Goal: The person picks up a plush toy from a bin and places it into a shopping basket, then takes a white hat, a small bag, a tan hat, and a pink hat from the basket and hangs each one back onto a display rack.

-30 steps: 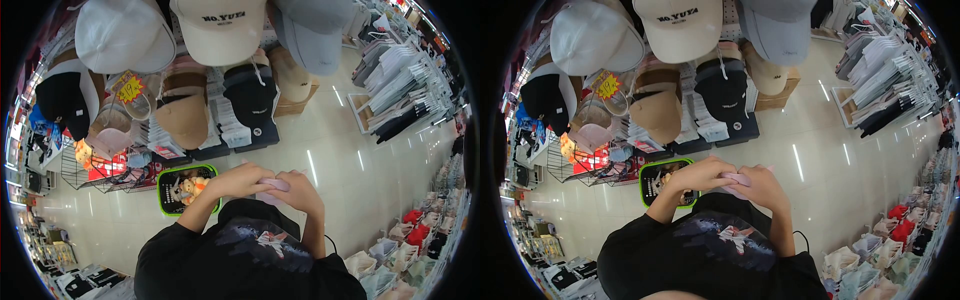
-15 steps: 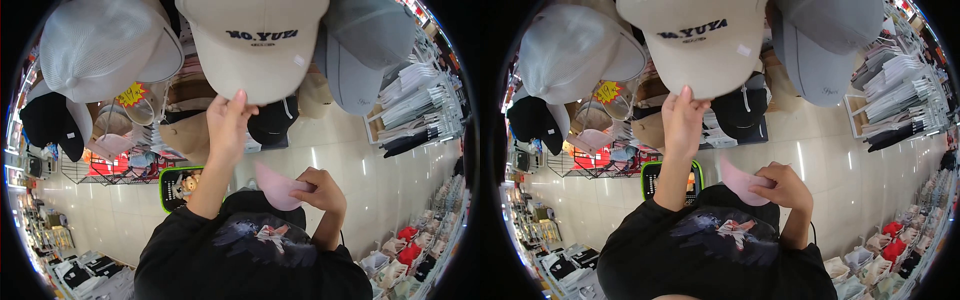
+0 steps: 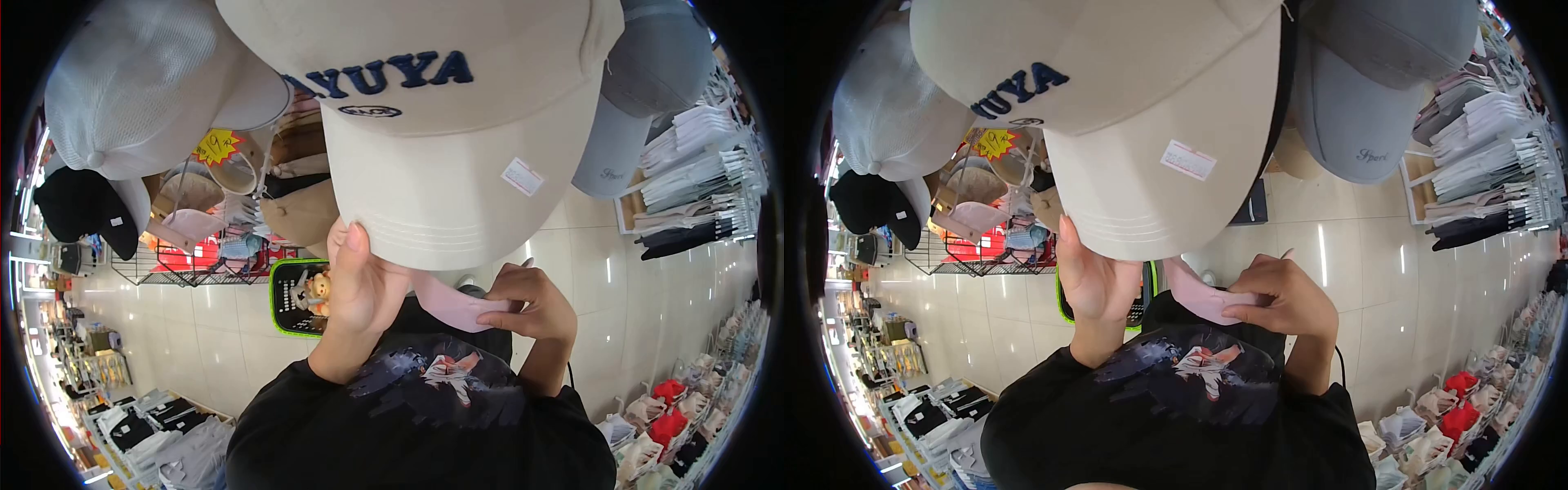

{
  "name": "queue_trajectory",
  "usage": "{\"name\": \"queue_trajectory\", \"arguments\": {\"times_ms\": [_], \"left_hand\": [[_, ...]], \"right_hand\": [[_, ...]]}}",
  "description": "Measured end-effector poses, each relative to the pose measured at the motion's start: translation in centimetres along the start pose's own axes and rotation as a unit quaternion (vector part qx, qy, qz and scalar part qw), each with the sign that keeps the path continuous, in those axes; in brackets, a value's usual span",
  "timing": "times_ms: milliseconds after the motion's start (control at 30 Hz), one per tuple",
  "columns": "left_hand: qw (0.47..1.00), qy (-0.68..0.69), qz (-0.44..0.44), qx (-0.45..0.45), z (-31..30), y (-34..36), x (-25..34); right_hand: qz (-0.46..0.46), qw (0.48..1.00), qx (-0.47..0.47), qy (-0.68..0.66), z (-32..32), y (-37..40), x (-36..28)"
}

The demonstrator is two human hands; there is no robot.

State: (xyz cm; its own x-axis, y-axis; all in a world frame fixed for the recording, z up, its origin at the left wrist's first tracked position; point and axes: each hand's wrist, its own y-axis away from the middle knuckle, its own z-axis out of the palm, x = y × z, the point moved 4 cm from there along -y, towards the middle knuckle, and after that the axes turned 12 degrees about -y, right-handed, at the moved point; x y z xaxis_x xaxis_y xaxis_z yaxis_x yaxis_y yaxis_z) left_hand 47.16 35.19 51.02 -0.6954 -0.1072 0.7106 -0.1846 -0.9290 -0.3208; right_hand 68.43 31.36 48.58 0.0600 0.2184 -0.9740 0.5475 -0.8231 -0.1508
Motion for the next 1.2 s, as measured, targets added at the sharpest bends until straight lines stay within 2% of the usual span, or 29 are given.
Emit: {"name": "queue_trajectory", "arguments": {"times_ms": [300, 367, 433, 467, 533, 567, 633, 667, 733, 767, 833, 867, 933, 967, 1000, 1033, 1067, 1100, 1167, 1200], "left_hand": [[0.999, 0.021, 0.013, -0.023, -0.1, 0.0, 0.3], [0.995, -0.016, -0.042, 0.091, -0.1, -0.2, -0.4], [0.996, -0.025, -0.056, 0.063, -0.4, -0.4, -1.2], [0.991, -0.110, -0.071, 0.017, -0.6, -0.2, -1.8], [0.961, -0.264, -0.062, -0.057, 0.5, 0.1, -1.6], [0.912, -0.394, 0.005, -0.115, -0.1, 0.2, -1.7], [0.817, -0.488, 0.051, -0.303, 0.7, -0.3, 0.4], [0.815, -0.488, 0.058, -0.307, 0.9, -0.4, 1.5], [0.779, -0.479, -0.054, -0.402, 1.2, -0.2, 2.4], [0.777, -0.481, -0.045, -0.404, 1.3, -0.4, 3.3], [0.728, -0.542, 0.048, -0.418, 1.9, -1.1, 5.0], [0.720, -0.551, 0.098, -0.410, 2.8, -1.4, 6.1], [0.695, -0.571, 0.134, -0.415, 4.6, -1.8, 8.2], [0.672, -0.588, 0.161, -0.421, 5.5, -1.9, 9.3], [0.630, -0.612, 0.186, -0.441, 6.2, -2.0, 10.1], [0.628, -0.613, 0.189, -0.440, 6.7, -2.1, 10.7], [0.593, -0.630, 0.192, -0.463, 7.3, -2.0, 11.0], [0.557, -0.645, 0.194, -0.485, 7.5, -1.9, 11.0], [0.560, -0.633, 0.210, -0.491, 7.8, -2.0, 11.0], [0.564, -0.621, 0.227, -0.495, 8.0, -2.0, 11.1]], "right_hand": [[0.002, 1.000, 0.030, -0.002, 1.1, 1.6, 0.2], [0.001, 0.999, 0.041, 0.006, 1.4, 1.8, 0.1], [-0.002, 0.999, 0.027, 0.027, 1.8, 1.2, -0.6], [-0.009, 0.999, 0.029, 0.033, 2.0, 0.7, -1.2], [-0.027, 0.998, 0.025, 0.051, 2.3, 0.0, -2.7], [-0.036, 0.997, 0.028, 0.059, 2.0, -0.5, -3.6], [-0.088, 0.992, -0.030, 0.083, 2.0, -1.1, -5.5], [-0.092, 0.991, -0.027, 0.089, 1.8, -1.5, -6.3], [-0.141, 0.983, -0.075, 0.093, 1.5, -2.2, -8.2], [-0.146, 0.981, -0.075, 0.101, 1.2, -2.6, -8.9], [-0.097, 0.980, -0.121, 0.122, 0.9, -3.7, -9.7], [-0.103, 0.979, -0.122, 0.130, 0.6, -4.2, -10.2], [-0.050, 0.982, -0.180, 0.006, 0.2, -5.1, -10.8], [-0.054, 0.982, -0.182, 0.012, -0.1, -5.7, -10.9], [-0.035, 0.971, -0.223, -0.077, 0.0, -6.2, -10.4], [-0.014, 0.951, -0.261, -0.167, 0.1, -6.4, -10.2], [0.030, 0.948, -0.269, -0.167, 0.2, -6.6, -9.9], [0.029, 0.948, -0.269, -0.166, 0.2, -6.9, -9.7], [0.056, 0.917, -0.347, -0.188, 1.1, -7.1, -9.3], [0.055, 0.918, -0.346, -0.186, 1.1, -7.1, -9.2]]}}
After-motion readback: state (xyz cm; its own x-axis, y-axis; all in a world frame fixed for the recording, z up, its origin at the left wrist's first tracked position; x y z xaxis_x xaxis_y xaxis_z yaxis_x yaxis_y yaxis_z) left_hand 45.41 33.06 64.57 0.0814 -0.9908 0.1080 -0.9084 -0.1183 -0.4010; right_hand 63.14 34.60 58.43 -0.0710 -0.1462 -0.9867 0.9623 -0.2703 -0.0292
